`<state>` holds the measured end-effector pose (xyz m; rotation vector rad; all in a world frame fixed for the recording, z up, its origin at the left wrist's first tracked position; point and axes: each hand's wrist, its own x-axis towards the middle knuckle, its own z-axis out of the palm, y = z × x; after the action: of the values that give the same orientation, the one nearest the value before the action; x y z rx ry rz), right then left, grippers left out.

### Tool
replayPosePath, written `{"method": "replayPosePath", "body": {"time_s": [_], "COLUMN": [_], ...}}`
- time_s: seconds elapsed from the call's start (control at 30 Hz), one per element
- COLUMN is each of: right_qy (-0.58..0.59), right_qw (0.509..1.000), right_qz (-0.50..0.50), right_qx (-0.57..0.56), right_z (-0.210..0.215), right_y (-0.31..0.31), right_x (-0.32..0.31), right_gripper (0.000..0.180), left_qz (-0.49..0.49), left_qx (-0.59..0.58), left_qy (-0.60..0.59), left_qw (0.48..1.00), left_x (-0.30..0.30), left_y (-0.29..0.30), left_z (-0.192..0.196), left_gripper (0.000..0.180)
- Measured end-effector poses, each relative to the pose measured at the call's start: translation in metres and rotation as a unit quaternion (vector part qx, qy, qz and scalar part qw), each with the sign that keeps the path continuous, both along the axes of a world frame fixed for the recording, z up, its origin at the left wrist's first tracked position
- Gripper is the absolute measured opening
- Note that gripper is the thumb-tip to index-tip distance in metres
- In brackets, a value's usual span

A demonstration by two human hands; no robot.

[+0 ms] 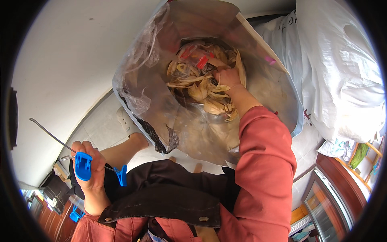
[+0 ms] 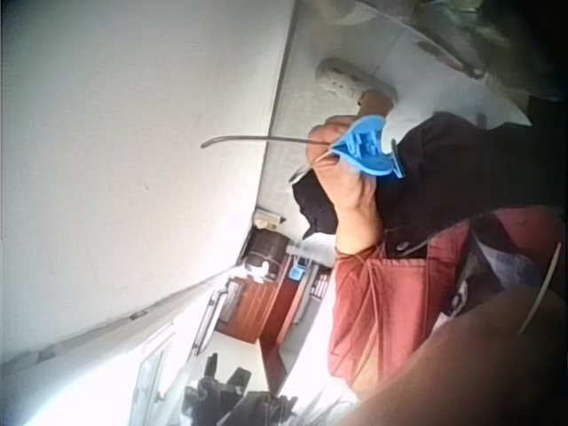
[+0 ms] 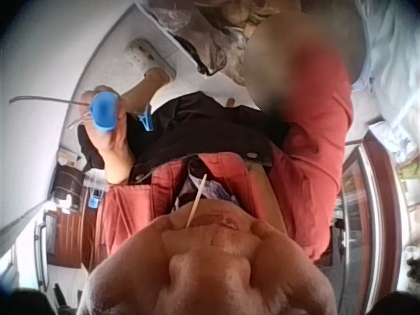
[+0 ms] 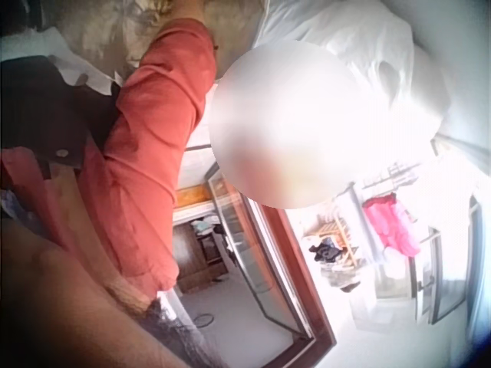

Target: The person assembles wire hangers with blue plastic clips using pliers. They bend and secure wire segments, attach clips, and place finished hangers on a nearby windowsill.

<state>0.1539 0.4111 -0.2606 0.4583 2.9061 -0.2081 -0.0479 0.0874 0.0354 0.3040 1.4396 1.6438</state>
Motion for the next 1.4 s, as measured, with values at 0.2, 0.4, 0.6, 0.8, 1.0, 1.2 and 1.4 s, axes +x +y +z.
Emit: {"method": "replayPosePath", "body": {"time_s": [0.2,0.4,0.6,0.8,1.0,1.2,1.4], "right_qy": [-0.006,0.018,0.046,0.197,0.153,-0.006,-0.160], "right_qw": [0.999,0.983,0.767,0.720,0.817,0.851,0.832], "right_qz": [-0.039,-0.094,-0.330,-0.348,-0.320,-0.140,-0.039], "right_qx": [0.004,-0.154,-0.547,-0.568,-0.454,-0.507,-0.530], "right_z": [-0.002,0.029,0.170,0.259,0.276,0.243,0.153], "right_y": [-0.001,0.008,0.002,-0.031,-0.028,-0.024,-0.051], "right_x": [-0.007,0.003,0.006,0.022,0.013,-0.056,-0.082], "right_gripper": [0.016,0.015,0.004,0.005,0.013,0.014,0.016], "left_qz": [0.014,0.032,0.030,-0.024,-0.024,0.022,0.069], "left_qx": [0.000,0.000,0.011,0.032,0.071,0.050,0.061], "left_qy": [-0.016,-0.044,-0.097,-0.086,-0.103,-0.101,-0.116], "left_qw": [1.000,0.999,0.995,0.996,0.992,0.993,0.989], "left_x": [0.004,0.011,0.014,0.019,0.021,0.014,0.009], "left_y": [0.001,-0.006,-0.012,-0.011,-0.019,-0.026,-0.030], "left_z": [0.001,0.005,0.011,0.016,0.028,0.018,0.002], "left_gripper": [0.022,0.024,0.033,0.040,0.038,0.036,0.031]}}
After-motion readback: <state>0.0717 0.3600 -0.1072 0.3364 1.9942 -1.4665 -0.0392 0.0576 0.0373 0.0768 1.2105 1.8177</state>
